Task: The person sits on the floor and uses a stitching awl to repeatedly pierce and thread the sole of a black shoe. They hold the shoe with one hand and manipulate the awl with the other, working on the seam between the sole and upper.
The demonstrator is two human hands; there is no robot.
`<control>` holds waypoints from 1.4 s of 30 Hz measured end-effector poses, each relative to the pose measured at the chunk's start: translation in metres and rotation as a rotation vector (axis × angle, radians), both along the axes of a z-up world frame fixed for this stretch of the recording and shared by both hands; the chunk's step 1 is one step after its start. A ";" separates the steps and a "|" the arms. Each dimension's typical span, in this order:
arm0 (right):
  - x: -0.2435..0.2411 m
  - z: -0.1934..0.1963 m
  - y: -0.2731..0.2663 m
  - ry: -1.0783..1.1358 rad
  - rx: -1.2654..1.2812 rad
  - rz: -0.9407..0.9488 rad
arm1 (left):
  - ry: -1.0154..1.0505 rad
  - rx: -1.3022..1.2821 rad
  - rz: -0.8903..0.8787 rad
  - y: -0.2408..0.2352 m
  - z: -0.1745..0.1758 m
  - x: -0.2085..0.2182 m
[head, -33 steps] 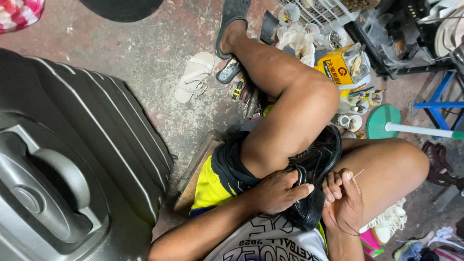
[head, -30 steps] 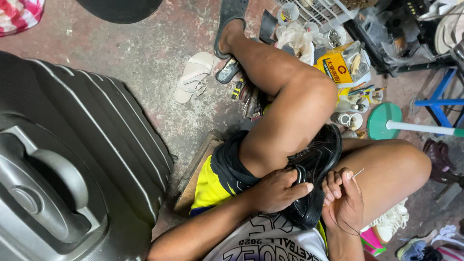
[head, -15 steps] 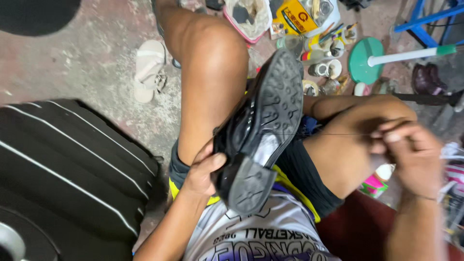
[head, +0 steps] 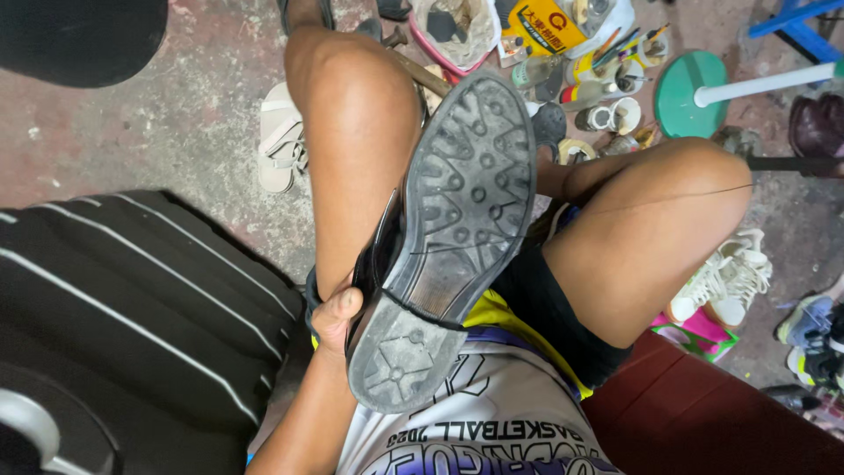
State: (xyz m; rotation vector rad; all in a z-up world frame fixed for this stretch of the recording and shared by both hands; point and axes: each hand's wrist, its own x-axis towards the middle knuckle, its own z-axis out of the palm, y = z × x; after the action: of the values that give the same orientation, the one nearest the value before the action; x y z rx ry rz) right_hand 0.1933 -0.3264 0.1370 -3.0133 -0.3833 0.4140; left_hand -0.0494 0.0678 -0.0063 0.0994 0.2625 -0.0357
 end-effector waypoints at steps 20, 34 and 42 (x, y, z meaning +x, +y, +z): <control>-0.094 0.012 0.211 0.277 0.826 0.516 | -0.033 0.295 -0.067 -0.003 -0.003 -0.030; -0.095 -0.001 0.196 0.309 0.712 0.428 | -0.007 0.442 -0.128 -0.011 0.004 -0.025; -0.082 -0.008 0.182 0.369 0.672 0.436 | -0.041 0.664 -0.257 -0.010 0.016 -0.007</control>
State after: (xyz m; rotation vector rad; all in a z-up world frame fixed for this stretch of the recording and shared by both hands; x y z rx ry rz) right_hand 0.1109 -0.1446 0.1289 -2.1404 -0.9263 0.6862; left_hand -0.0569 0.0578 0.0102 0.7935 0.2104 -0.2017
